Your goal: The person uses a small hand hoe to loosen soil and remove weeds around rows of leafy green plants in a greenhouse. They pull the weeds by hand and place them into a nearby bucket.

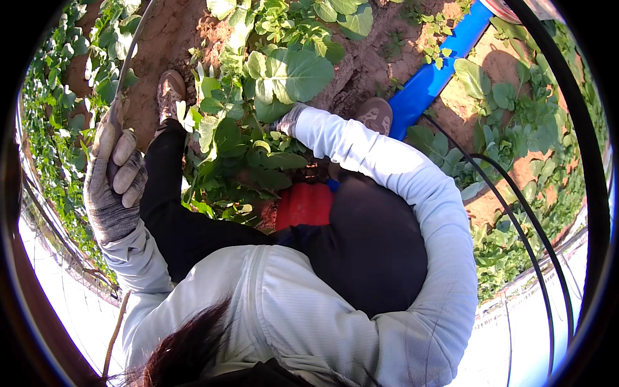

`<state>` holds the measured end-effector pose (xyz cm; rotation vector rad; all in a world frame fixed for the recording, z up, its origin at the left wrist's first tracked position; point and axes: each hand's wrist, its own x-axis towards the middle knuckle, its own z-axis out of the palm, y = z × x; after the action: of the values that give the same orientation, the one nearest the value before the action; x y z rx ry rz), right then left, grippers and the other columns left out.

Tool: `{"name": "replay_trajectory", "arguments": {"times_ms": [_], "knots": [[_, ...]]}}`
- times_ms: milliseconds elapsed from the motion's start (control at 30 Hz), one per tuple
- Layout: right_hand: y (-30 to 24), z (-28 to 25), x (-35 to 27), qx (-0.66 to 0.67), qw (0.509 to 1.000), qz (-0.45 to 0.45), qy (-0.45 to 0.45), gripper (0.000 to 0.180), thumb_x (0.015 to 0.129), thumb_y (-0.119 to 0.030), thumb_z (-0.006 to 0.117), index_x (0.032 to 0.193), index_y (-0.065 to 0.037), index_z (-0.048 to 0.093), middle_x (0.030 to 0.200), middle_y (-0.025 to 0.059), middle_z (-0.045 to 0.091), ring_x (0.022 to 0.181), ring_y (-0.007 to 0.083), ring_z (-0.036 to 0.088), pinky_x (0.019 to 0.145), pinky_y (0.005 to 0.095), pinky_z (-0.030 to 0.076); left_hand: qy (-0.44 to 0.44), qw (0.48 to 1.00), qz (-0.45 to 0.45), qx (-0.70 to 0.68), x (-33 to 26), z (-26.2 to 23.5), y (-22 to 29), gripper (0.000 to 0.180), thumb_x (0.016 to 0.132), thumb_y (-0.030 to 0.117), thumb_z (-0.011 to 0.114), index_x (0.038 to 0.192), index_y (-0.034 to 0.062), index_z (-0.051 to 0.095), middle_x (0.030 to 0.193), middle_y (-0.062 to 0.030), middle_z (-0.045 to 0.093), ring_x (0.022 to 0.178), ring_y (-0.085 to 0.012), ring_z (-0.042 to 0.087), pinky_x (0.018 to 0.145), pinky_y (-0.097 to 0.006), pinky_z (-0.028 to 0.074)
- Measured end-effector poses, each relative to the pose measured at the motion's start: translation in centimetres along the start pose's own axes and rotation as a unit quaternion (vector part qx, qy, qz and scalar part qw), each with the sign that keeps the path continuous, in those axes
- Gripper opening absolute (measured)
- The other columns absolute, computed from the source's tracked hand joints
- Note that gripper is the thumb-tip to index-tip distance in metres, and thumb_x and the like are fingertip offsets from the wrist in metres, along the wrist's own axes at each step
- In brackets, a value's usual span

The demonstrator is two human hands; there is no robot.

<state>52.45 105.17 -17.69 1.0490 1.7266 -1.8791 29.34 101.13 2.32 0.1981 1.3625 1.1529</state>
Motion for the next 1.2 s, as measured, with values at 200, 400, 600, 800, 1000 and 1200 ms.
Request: {"name": "replay_trajectory", "arguments": {"times_ms": [200, 400, 600, 800, 1000, 1200], "knots": [[-2.4, -2.0, -1.5, 0.029, 0.997, 0.073, -0.017, 0.042, 0.073, -0.04, 0.065, 0.093, -0.003, 0.066, 0.082, 0.0147, 0.065, 0.077, 0.0282, 0.061, 0.072, 0.0359, 0.046, 0.027, 0.999, -0.002, 0.023, -0.1, 0.2, 0.2, 0.039, 0.098, 0.021, 0.032, 0.134, 0.0052, 0.028, 0.068, 0.0023, 0.037, 0.041, -0.0014, 0.031, 0.028, -0.013, 0.03], [2.4, 2.0, 2.9, 0.075, 0.981, -0.155, 0.093, 0.047, 0.074, -0.036, 0.066, 0.11, -0.006, 0.059, 0.101, 0.0142, 0.063, 0.091, 0.029, 0.058, 0.082, 0.0345, 0.044, 0.017, 1.0, -0.007, 0.016, -0.1, 0.2, 0.2, 0.039, 0.098, 0.021, 0.032, 0.134, 0.0053, 0.028, 0.068, 0.0024, 0.036, 0.04, -0.0014, 0.031, 0.028, -0.013, 0.029], [-2.0, 0.1, 1.9, -0.144, 0.989, -0.029, -0.019, 0.046, 0.074, -0.037, 0.062, 0.108, -0.006, 0.059, 0.101, 0.014, 0.063, 0.092, 0.0334, 0.058, 0.08, 0.0378, 0.046, 0.021, 1.0, 0.0, 0.008, -0.2, 0.0, -0.1, 0.04, 0.095, 0.02, 0.041, 0.132, 0.0066, 0.033, 0.07, 0.0021, 0.038, 0.041, -0.0015, 0.028, 0.029, -0.015, 0.028], [-0.7, 3.0, 4.1, -0.259, 0.944, -0.162, 0.127, 0.02, 0.082, -0.027, 0.052, 0.086, -0.007, 0.055, 0.079, 0.0139, 0.058, 0.074, 0.0333, 0.055, 0.073, 0.0414, 0.044, 0.008, 1.0, -0.007, -0.007, 0.0, -0.2, -0.1, 0.04, 0.096, 0.019, 0.039, 0.133, 0.0065, 0.032, 0.07, 0.0018, 0.037, 0.041, -0.0017, 0.029, 0.03, -0.014, 0.028], [0.0, 4.7, 6.6, -0.064, 0.956, -0.109, 0.266, 0.018, 0.087, -0.02, 0.049, 0.092, -0.003, 0.055, 0.088, 0.0128, 0.058, 0.084, 0.0277, 0.054, 0.075, 0.0355, 0.043, 0.02, 1.0, -0.009, 0.001, -0.1, 0.0, 0.0, 0.041, 0.094, 0.02, 0.043, 0.132, 0.006, 0.034, 0.069, 0.0022, 0.037, 0.041, -0.0017, 0.028, 0.03, -0.015, 0.027], [1.2, 5.6, 8.0, -0.224, 0.854, -0.196, 0.428, 0.021, 0.089, -0.018, 0.046, 0.103, -0.004, 0.052, 0.095, 0.0125, 0.058, 0.087, 0.0249, 0.055, 0.079, 0.0343, 0.043, 0.026, 1.0, -0.012, 0.008, 0.0, 0.3, 0.0, 0.039, 0.096, 0.02, 0.039, 0.132, 0.0072, 0.033, 0.069, 0.0022, 0.037, 0.041, -0.0016, 0.03, 0.029, -0.014, 0.028]]}}
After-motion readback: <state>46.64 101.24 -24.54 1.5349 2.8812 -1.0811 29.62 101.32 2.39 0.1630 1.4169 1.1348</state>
